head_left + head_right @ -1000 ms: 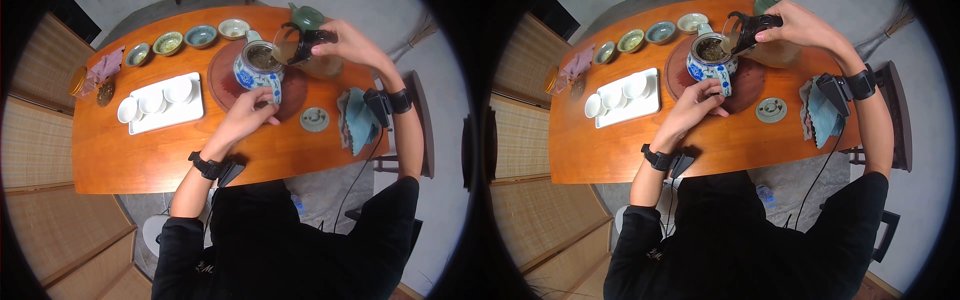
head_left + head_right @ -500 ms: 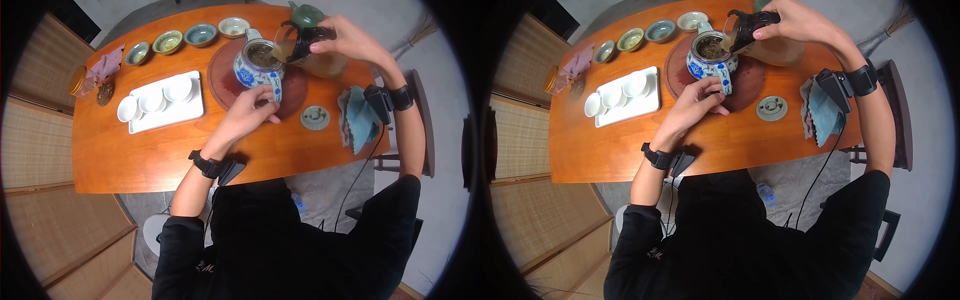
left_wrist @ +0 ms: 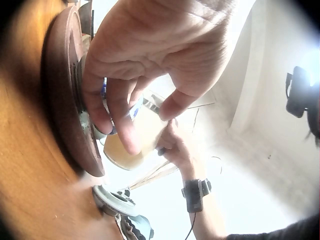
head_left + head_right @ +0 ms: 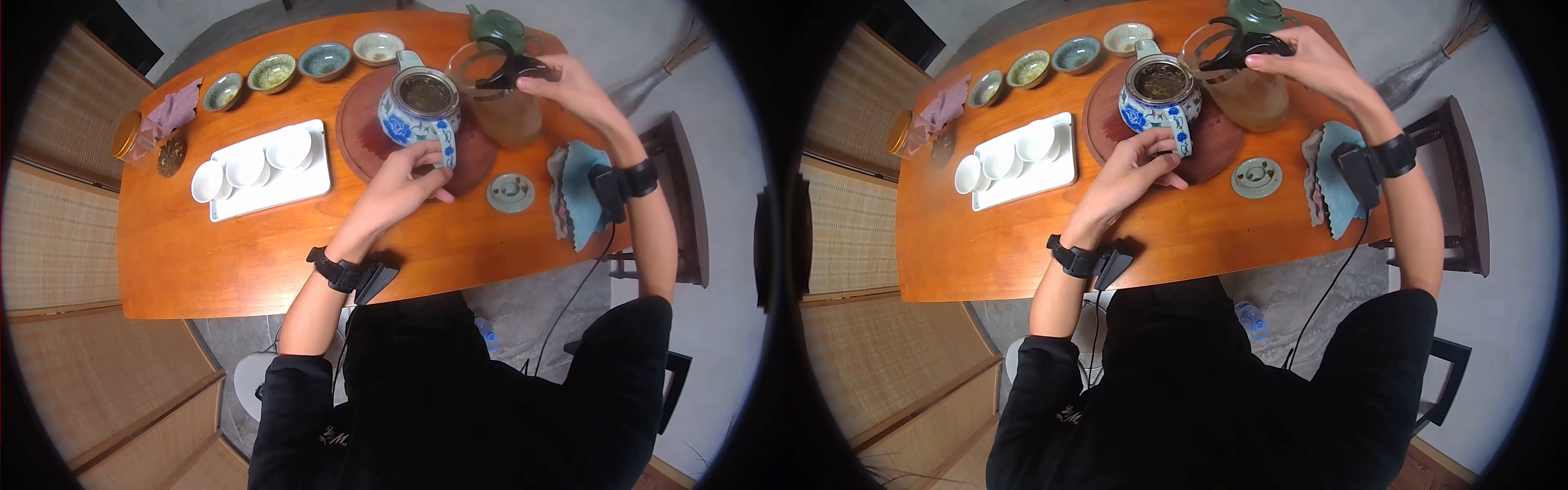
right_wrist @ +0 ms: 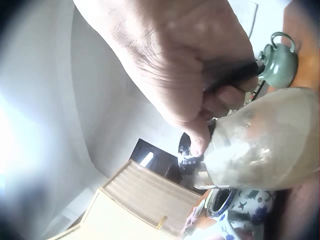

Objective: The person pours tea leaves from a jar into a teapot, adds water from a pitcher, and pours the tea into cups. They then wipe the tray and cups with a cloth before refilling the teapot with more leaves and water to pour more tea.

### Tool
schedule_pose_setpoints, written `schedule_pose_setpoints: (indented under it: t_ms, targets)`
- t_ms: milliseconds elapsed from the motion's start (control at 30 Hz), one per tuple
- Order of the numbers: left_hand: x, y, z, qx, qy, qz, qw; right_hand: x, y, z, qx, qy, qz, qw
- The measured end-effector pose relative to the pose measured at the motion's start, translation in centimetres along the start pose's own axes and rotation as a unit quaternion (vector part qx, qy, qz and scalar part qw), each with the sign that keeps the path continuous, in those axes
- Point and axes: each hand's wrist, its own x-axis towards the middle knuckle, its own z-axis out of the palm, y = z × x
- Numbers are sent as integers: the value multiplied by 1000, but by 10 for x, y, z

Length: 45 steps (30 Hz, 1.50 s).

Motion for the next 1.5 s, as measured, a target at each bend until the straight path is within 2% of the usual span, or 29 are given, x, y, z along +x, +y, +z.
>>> schedule_pose_setpoints:
  t_ms: [100, 133, 233, 333, 467, 567, 767, 800, 900, 933, 967, 1000, 1033, 1067, 1167, 1267, 1367, 1467, 1500]
  targets:
    - [0, 2, 0, 2, 1, -6, 1000, -23, -1, -4, 24, 47, 101, 994]
    - [0, 2, 0, 4, 1, -4, 1000, -31, -5, -1, 52, 91, 125, 987]
    - [0, 1, 0, 3, -1, 3, 1000, -50, 21, -5, 173, 162, 144, 961]
    - [-1, 4, -1, 17, -5, -9, 1000, -64, 42, -4, 208, 223, 106, 946]
    - [-1, 4, -1, 22, -9, -12, 1000, -79, 85, -3, 227, 276, 113, 927]
    - [0, 3, -1, 20, -15, -9, 1000, -84, 89, 4, 276, 303, 93, 907]
    - [-1, 4, 0, 19, 2, -19, 1000, -96, 100, 19, 293, 310, 52, 903]
    - [-2, 5, 0, 23, 3, -21, 1000, -99, 95, 18, 294, 283, 65, 911]
    - [-2, 6, 1, 26, 6, -26, 999, -115, 70, 36, 97, 400, 51, 910]
    - [-3, 5, 1, 22, 6, -28, 999, -126, 66, 42, 32, 435, 79, 896]
    - [-2, 5, 0, 18, 7, -28, 999, -141, 55, 54, -123, 453, 70, 880]
    - [-1, 5, -1, 14, 6, -23, 1000, -152, 46, 66, -237, 414, 16, 879]
    - [0, 3, -1, 10, 4, -21, 1000, -160, 45, 85, -230, 370, 31, 900]
    - [-1, 2, -1, 6, 2, -20, 1000, -160, 34, 106, -137, 301, 42, 943]
    - [-1, 0, -1, 13, -7, -14, 1000, -149, 19, 122, -195, 157, 41, 967]
    - [-3, 4, 1, 25, 5, -20, 999, -133, 39, 127, -13, 155, 97, 983]
    - [-2, 4, 1, 9, -4, -13, 1000, -127, 36, 130, -81, 154, 78, 982]
    - [-1, 2, -1, 9, -11, -15, 1000, -126, 30, 131, -53, 127, 117, 984]
    - [0, 1, -1, 9, -11, -13, 1000, -126, 28, 132, -63, 137, 108, 983]
